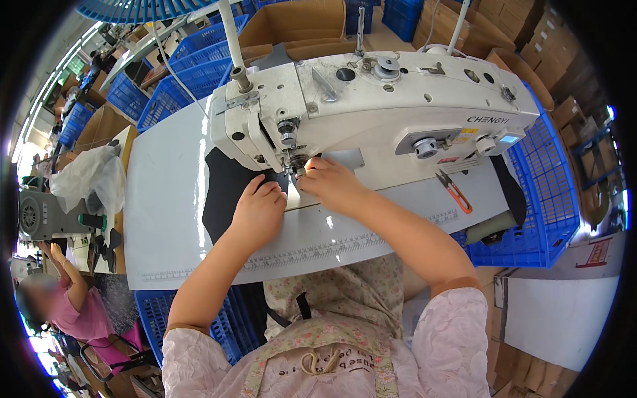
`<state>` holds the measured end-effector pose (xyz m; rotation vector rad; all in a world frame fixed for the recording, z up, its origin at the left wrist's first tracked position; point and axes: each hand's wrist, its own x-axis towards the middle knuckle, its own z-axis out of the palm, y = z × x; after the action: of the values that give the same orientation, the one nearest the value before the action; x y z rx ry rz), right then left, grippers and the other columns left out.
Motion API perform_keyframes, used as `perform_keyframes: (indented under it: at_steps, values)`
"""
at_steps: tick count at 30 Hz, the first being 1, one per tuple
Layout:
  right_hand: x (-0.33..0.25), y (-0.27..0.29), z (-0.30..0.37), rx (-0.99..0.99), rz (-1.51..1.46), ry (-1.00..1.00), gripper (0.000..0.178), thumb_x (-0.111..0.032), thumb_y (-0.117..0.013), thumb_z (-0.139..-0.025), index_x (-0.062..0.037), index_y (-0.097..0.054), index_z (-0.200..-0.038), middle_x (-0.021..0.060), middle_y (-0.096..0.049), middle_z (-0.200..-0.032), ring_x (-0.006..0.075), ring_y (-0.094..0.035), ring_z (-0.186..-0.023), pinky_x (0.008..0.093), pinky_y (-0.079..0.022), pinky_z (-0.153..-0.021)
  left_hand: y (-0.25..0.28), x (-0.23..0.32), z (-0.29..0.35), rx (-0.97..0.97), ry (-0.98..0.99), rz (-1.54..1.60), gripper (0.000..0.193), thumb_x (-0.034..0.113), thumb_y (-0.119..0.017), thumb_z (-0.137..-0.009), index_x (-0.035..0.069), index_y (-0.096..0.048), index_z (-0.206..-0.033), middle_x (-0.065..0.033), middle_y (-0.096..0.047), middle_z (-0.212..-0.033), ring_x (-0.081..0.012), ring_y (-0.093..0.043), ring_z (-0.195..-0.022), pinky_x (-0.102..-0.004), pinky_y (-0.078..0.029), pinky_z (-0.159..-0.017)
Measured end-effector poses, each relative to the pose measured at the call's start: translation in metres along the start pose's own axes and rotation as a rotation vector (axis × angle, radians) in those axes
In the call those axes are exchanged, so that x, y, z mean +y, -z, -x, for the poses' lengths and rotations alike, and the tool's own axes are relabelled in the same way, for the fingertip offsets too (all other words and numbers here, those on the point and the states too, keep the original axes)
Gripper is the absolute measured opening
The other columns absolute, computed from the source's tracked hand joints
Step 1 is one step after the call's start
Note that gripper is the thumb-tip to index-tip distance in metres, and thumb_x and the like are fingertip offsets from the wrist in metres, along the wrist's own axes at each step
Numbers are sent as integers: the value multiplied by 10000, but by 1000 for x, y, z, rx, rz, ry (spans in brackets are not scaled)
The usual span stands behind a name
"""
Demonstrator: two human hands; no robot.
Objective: The person sews fabric pieces together using a sewing machine, trims excess thread from the sewn piece using thread snips, drops it into a basket, and sews another set of fabric pieces together on the machine.
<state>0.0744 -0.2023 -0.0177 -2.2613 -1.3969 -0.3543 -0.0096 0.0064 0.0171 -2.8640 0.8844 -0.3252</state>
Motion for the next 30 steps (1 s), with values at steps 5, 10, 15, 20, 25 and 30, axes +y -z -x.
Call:
perform_keyframes:
  at_steps: [5,10,15,20,25,30]
  values:
    - [0,10,-4,-125,-34,-50,109,-124,-634,-809,-134,-663,-914,-9,-637,-860,212,-546,-1056,394,-429,-917,-1,-2,1,0,11,20,251,118,-577,-773,35,-683,-985,-82,-684,-1027,-206,-587,-1114,-431,-344,-1097]
    - [4,11,-5,-148,-54,-71,92,-149,-659,-814,-145,-679,-904,-9,-641,-859,210,-551,-1048,402,-421,-923,-1,-3,1,-34,14,33,252,116,-577,-775,42,-677,-993,-84,-681,-1048,-204,-578,-1130,-432,-346,-1096]
    - [9,4,-7,-205,-120,-151,84,-161,-663,-829,-155,-689,-909,-8,-648,-882,217,-556,-1039,405,-419,-931,0,-4,1,-31,34,70,254,111,-583,-766,41,-676,-992,-86,-679,-1050,-209,-577,-1128,-432,-348,-1094]
    - [16,0,-5,-152,-264,-227,95,-176,-649,-851,-165,-688,-937,-2,-648,-900,217,-552,-1045,408,-421,-926,0,-5,0,-7,37,115,248,104,-588,-750,39,-678,-971,-85,-678,-1036,-213,-581,-1113,-432,-352,-1090]
    - [2,0,-4,-148,-13,-102,124,-162,-638,-839,-154,-688,-952,-13,-658,-920,213,-552,-1053,396,-419,-919,-2,-4,0,-9,43,106,248,104,-590,-732,36,-683,-952,-90,-676,-1025,-214,-584,-1098,-436,-355,-1088]
    - [-11,-5,0,-20,83,-69,147,-134,-599,-822,-132,-685,-941,-31,-670,-943,213,-549,-1063,376,-414,-928,-3,-2,0,-3,32,68,251,112,-594,-731,34,-686,-951,-90,-673,-1019,-215,-584,-1094,-437,-350,-1091]
